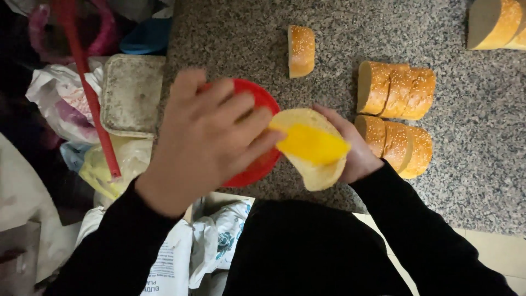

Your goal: The person is using a yellow spatula to spread a yellow liquid, likely butter or egg wash, onto individual slices of bread in a bakery production area.

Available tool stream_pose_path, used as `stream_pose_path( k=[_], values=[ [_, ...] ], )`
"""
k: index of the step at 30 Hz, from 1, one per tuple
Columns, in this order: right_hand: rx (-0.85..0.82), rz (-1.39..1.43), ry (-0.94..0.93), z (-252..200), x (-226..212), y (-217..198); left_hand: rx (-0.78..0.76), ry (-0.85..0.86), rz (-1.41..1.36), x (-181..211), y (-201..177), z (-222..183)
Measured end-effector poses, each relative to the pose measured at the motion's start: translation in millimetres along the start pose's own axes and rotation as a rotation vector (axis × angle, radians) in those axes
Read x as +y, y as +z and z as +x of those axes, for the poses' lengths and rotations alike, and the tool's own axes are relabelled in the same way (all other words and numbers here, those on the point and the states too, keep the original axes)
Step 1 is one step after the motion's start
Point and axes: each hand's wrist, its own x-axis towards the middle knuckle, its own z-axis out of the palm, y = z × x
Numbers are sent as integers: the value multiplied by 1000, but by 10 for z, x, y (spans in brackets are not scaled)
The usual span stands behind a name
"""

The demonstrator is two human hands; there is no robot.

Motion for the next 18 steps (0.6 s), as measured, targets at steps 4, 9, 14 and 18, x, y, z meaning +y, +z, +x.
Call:
stream_pose_path(
  k=[4, 9, 14, 18],
  values=[
    [7, -14, -27, -37, 5, 68, 125, 29, 258, -211, 101, 214],
    [96, 89, 22, 146, -33, -286, 134, 126, 23, 81, -4, 274],
    [-40, 185, 3, -160, -7, 160, 62, -17, 90, -77, 42, 297],
    [141, 70, 14, 27, -80, -233, 36, 49, -129, 144, 30, 291]
  ],
)
